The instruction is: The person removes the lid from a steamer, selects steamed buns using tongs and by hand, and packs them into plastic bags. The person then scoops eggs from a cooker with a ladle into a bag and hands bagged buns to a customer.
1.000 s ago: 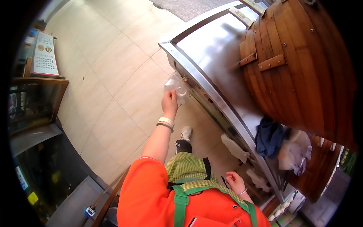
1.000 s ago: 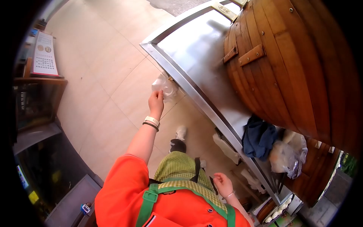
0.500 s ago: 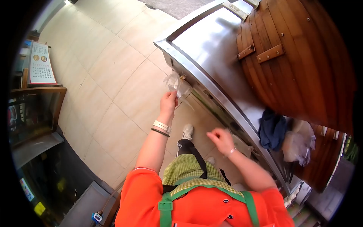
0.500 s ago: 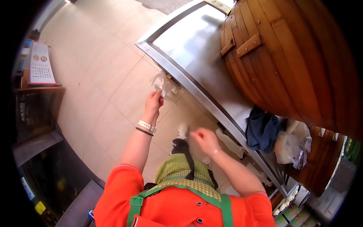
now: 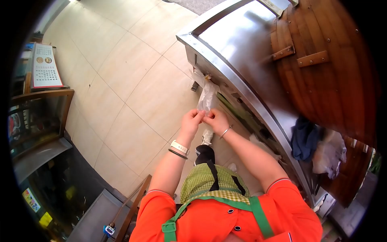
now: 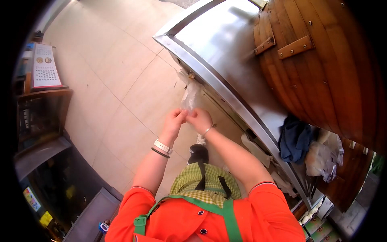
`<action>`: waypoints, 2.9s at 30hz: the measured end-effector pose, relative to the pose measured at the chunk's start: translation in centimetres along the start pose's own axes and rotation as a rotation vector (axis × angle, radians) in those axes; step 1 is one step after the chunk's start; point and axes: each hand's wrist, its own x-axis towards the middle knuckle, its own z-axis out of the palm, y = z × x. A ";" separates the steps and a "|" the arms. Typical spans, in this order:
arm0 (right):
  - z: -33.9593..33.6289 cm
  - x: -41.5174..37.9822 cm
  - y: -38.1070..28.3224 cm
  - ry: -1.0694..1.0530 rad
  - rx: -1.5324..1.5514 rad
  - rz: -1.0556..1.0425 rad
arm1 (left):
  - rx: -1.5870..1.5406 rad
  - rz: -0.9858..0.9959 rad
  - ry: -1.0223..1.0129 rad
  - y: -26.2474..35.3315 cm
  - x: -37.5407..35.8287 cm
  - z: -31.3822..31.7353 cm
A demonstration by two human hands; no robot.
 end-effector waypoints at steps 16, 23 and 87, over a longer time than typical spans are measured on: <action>-1.8 -3.5 3.8 0.143 -0.211 -0.124 | 0.807 0.154 0.198 -2.9 -8.0 -7.3; -7.4 -7.9 -4.8 -0.180 0.170 -0.163 | -0.006 0.321 -0.304 7.6 -14.1 0.3; -52.4 -97.5 50.7 0.697 1.231 -0.440 | 0.541 -0.993 -2.602 -34.1 -65.8 87.1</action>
